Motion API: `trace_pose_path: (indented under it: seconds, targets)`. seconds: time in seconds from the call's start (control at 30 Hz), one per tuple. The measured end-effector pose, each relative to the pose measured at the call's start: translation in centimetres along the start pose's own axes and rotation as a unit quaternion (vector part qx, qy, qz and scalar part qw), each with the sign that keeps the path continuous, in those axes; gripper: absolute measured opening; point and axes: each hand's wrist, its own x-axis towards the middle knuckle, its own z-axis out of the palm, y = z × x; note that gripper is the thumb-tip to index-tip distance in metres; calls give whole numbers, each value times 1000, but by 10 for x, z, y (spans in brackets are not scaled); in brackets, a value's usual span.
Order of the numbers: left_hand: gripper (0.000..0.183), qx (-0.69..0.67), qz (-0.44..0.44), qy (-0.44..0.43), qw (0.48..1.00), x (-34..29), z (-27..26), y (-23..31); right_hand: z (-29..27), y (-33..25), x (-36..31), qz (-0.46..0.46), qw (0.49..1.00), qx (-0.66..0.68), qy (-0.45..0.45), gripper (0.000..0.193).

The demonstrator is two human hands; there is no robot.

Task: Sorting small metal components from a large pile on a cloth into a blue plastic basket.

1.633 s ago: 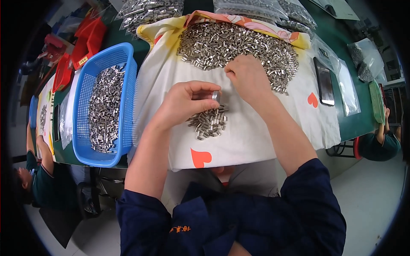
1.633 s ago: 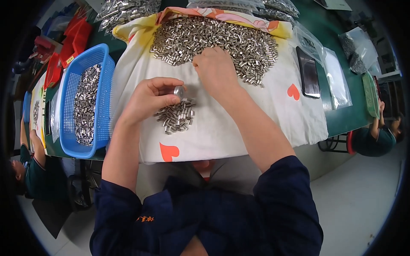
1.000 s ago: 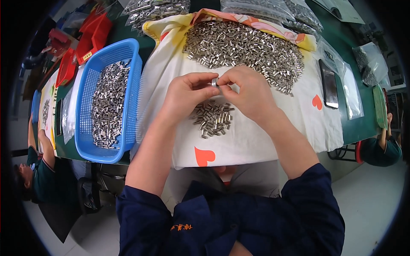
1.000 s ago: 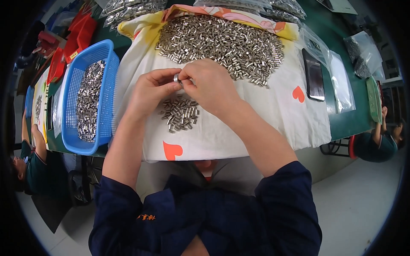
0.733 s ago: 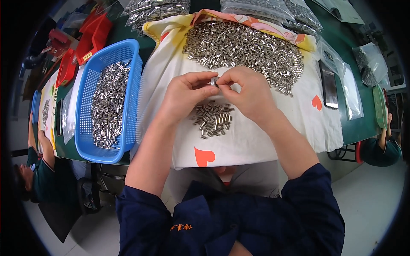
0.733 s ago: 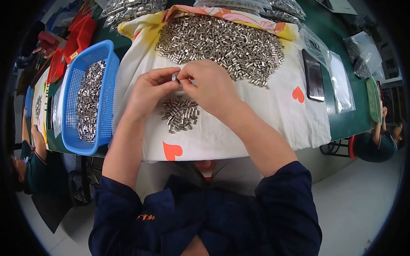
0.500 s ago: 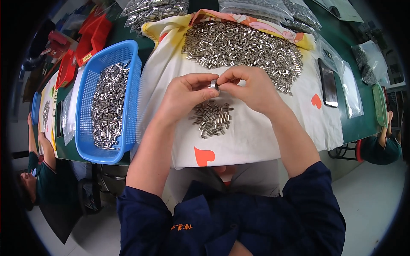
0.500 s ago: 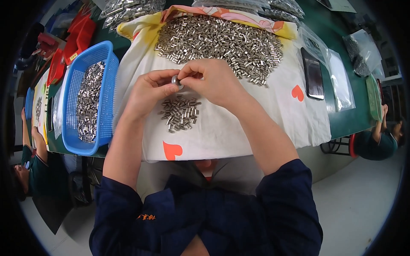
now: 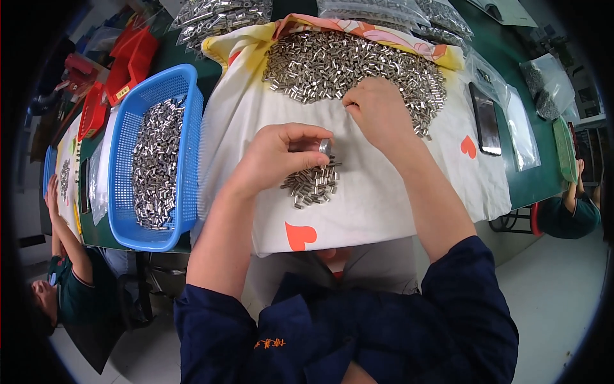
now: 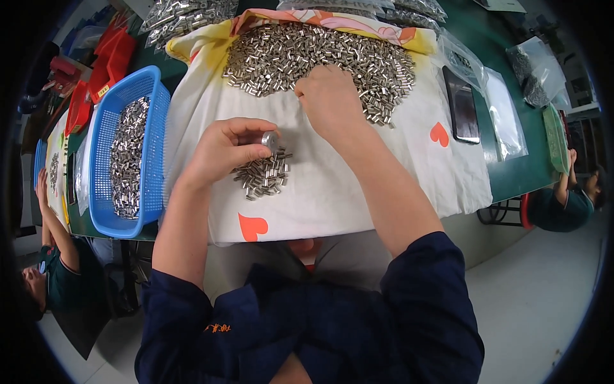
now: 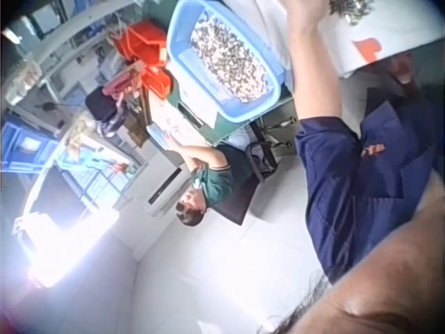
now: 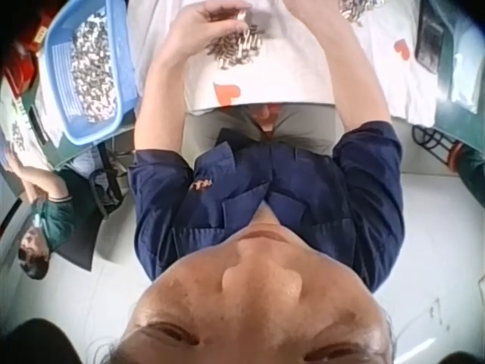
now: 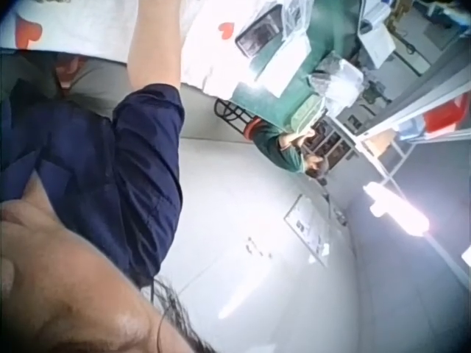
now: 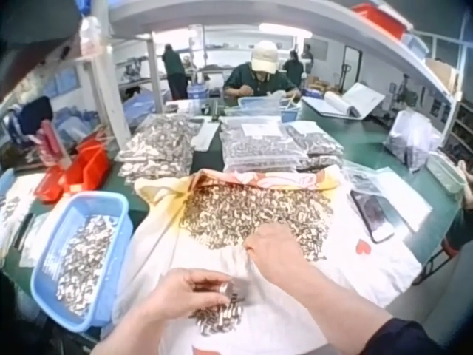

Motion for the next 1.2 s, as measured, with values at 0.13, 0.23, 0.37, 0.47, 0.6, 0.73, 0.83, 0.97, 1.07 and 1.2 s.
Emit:
trace_pose_path:
  seconds: [0.13,0.23,0.37,0.47,0.6,0.73,0.83,0.97,1.07,1.2]
  targets:
    - [32,-50,11,48,998,2,-3,0,-9,-14,1,1,999,43,-13,9]
    - [33,-119,40,80,989,5,-9,-6,-27,-32,0,143,932,318,-103,8]
    - [34,-150,46,80,984,5,-10,-7,-24,-38,-3,108,900,411,-95,9]
    - [33,-143,50,78,985,5,-9,-5,-26,-42,-4,100,915,380,-94,9]
    - [32,-104,38,93,990,5,-7,-4,-18,-48,-9,1,979,204,15,9]
    - [32,-79,33,115,990,5,-7,-5,-13,-48,-9,4,971,241,13,9]
    - [32,-117,44,99,987,4,-9,-4,-18,-41,-7,41,947,318,-15,10]
    - [32,-92,28,71,993,3,-9,-4,-28,-38,-2,115,911,372,-138,11]
    - [32,-81,12,51,995,0,-6,0,-34,-30,1,127,922,346,-118,13]
    - [33,-30,-10,27,999,0,-3,2,-34,0,0,86,977,197,-18,11]
